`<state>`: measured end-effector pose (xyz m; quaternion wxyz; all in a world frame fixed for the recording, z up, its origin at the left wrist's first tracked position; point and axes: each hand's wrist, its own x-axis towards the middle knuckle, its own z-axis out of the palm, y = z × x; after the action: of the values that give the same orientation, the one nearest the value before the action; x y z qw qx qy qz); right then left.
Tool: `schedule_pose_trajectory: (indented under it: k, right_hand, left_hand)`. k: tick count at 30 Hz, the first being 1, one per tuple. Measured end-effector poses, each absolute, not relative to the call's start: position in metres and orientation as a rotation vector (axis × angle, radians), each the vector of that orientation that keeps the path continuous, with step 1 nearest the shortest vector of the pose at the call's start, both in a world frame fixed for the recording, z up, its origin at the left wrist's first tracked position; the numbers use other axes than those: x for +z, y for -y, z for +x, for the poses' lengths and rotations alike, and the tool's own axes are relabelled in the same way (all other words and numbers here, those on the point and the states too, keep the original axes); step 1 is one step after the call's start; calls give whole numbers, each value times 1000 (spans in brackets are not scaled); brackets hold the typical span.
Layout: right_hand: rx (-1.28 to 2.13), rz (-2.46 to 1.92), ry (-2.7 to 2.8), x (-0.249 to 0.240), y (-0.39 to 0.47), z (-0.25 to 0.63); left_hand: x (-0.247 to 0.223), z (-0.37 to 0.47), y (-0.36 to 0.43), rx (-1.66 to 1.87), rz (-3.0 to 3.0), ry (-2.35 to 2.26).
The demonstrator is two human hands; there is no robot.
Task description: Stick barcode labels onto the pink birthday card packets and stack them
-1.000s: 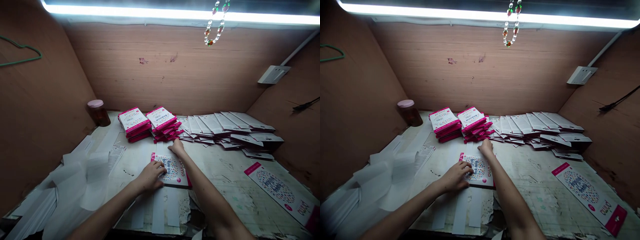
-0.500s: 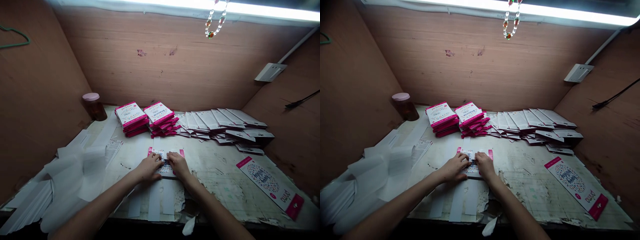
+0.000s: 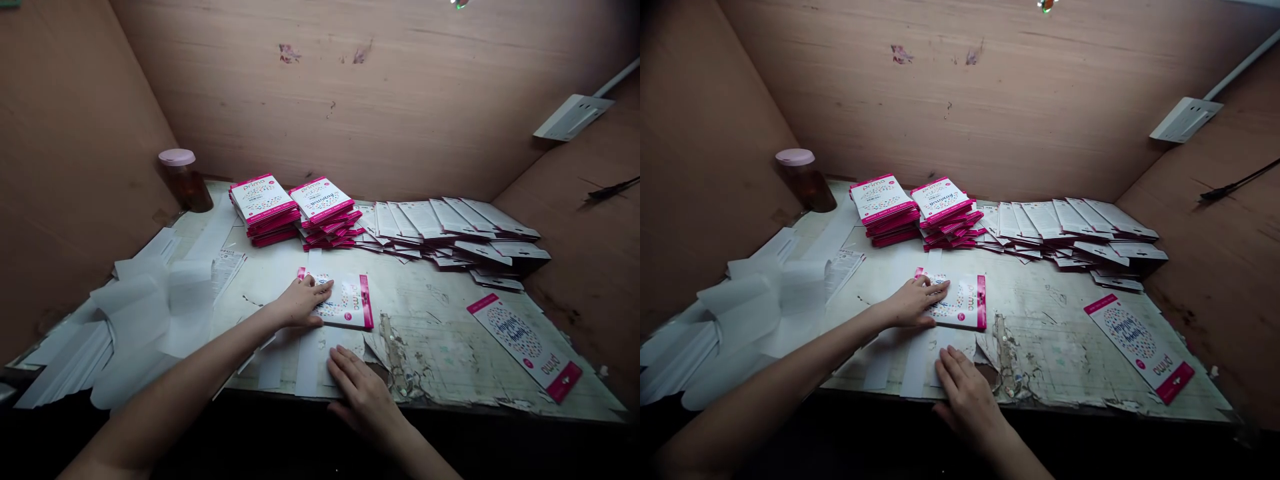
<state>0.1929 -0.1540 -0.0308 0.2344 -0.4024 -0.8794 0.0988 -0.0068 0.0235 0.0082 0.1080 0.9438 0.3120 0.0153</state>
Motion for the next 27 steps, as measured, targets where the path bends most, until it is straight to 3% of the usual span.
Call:
schedule_pose_trajectory:
  k: [7,16,22,27]
  right_hand:
    - [302,-1082,2300,-30,153,190]
    - [-38,-983,2411,-20,137,182]
    - [307,-1122,2063,7,62,189]
    - [533,-1351,1944,-6,-1,195]
  left_hand:
    - [3,-9,-23,90,2725,-922]
    - [8,-9,-22,63,2720,-916]
    - [7,-10,-26,70,2733,-839]
    - [7,-9,-27,91,2668,-761]
